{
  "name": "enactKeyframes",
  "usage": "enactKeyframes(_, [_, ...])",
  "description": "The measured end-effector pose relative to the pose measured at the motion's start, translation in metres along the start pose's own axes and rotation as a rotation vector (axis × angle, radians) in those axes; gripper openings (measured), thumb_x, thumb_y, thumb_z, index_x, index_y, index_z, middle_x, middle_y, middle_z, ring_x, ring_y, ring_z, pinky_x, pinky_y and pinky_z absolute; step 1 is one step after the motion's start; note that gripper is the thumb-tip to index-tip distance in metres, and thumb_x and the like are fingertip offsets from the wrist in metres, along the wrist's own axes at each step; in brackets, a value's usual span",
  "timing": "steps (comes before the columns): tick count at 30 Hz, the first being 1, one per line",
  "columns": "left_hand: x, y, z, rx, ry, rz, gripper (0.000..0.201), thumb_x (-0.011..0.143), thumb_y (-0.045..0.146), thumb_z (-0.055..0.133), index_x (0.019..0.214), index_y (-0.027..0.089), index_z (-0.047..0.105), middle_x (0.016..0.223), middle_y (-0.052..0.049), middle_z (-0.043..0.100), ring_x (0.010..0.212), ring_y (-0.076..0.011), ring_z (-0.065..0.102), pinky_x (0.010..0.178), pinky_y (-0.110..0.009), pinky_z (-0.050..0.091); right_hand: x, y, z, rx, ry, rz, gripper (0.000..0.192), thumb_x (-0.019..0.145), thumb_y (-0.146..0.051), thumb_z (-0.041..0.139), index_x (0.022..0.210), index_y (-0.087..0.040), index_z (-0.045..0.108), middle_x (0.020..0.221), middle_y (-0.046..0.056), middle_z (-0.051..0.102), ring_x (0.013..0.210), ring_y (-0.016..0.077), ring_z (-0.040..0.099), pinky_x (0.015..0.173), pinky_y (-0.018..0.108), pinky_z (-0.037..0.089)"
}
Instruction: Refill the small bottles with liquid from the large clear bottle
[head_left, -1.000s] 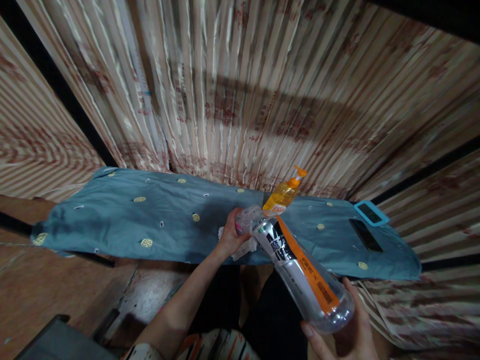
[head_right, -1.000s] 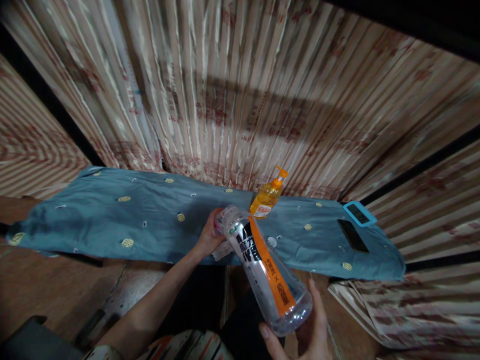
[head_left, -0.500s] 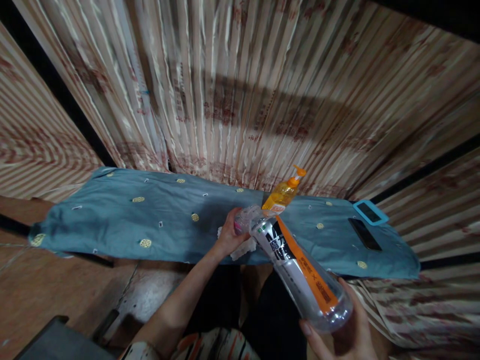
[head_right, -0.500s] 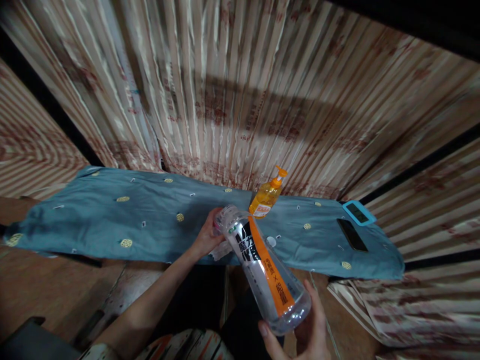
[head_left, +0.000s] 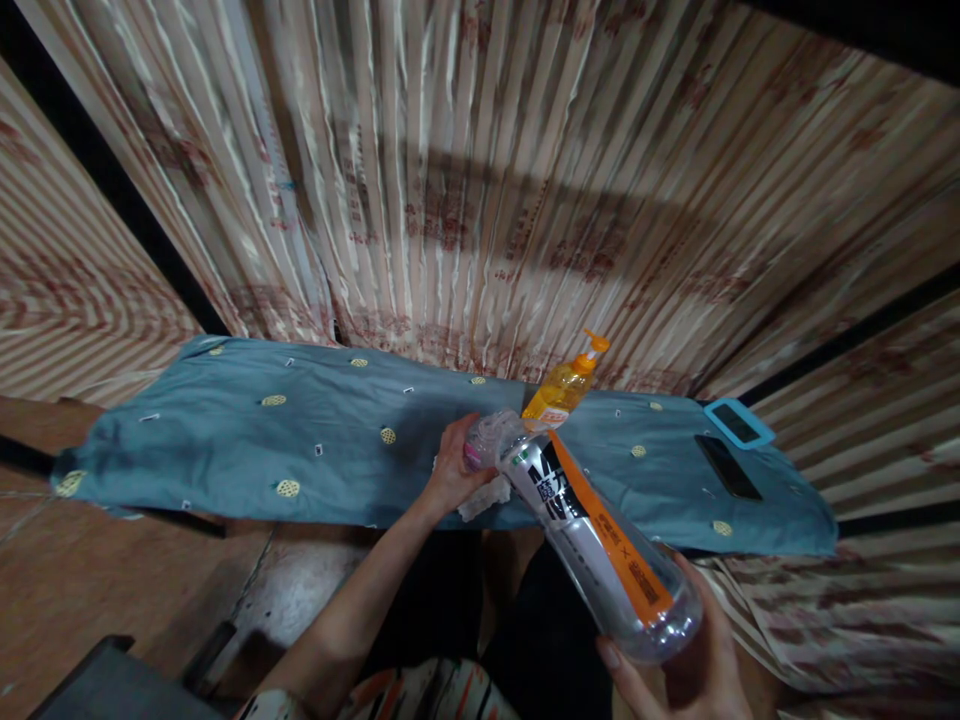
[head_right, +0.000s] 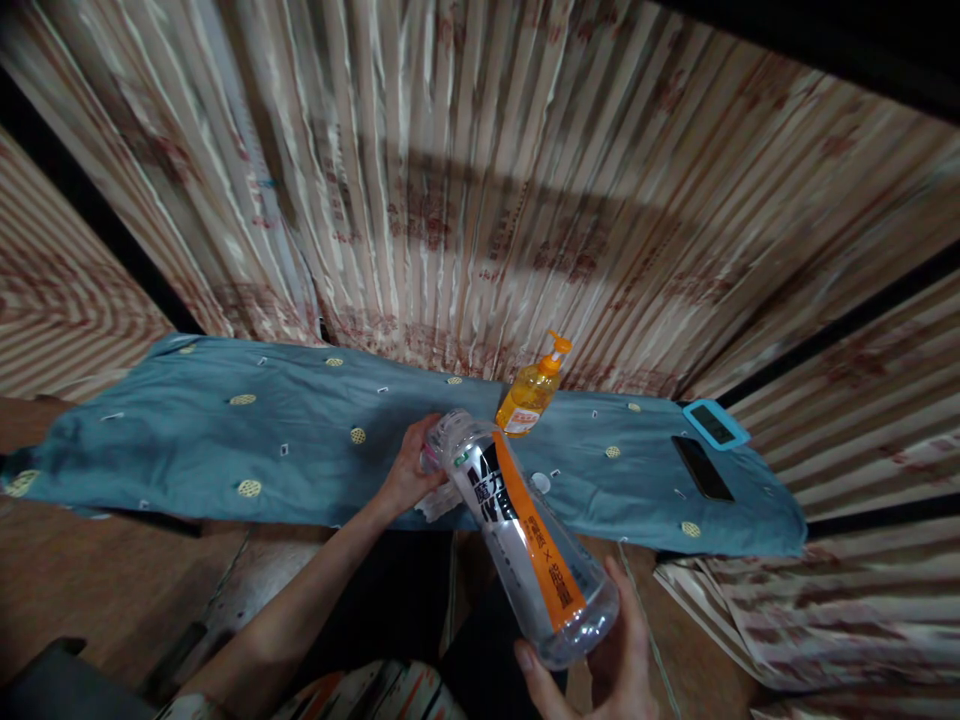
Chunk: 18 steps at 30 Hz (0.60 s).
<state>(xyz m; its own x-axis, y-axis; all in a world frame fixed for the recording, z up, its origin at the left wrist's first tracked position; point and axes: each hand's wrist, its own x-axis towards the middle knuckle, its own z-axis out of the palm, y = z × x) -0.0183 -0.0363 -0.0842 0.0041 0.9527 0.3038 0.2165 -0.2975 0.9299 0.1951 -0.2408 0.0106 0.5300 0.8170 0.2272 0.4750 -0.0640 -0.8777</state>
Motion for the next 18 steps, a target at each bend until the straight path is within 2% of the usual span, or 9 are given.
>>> enactKeyframes(9, [-0.004,-0.008,0.007,-0.043,0.060,-0.062,0.102,0.060,0.031,0.094,0.148,0.026,0.041,0.139,-0.013,0.057,0.134,-0.0345,0.055,0.119,-0.056,0.041,0.002,0.004,-0.002,-0.027,-0.015,-0.056,0.100,0.073,-0.060,0.080,0.155,-0.019,0.040,0.150,0.018,0.053,0.125,0.0371,0.064,0.083,0.039,0.061])
enactKeyframes(14, [-0.009,-0.009,0.009,-0.022,0.087,-0.100,0.094,0.061,0.032,0.092,0.142,0.024,0.045,0.142,-0.013,0.056,0.135,-0.0336,0.055,0.118,-0.054,0.043,0.003,0.003,-0.001,-0.027,-0.013,-0.040,0.103,0.073,-0.064,0.079,0.155,-0.018,0.040,0.151,0.020,0.053,0.128,0.0402,0.061,0.086,0.043,0.060])
enactKeyframes(18, [-0.011,-0.009,0.011,-0.020,0.093,-0.087,0.089,0.062,0.033,0.091,0.139,0.023,0.048,0.140,-0.013,0.057,0.133,-0.0329,0.056,0.117,-0.054,0.045,0.004,0.003,-0.001,-0.019,-0.012,-0.053,0.100,0.072,-0.061,0.081,0.154,-0.019,0.042,0.152,0.019,0.053,0.127,0.0386,0.062,0.084,0.040,0.061])
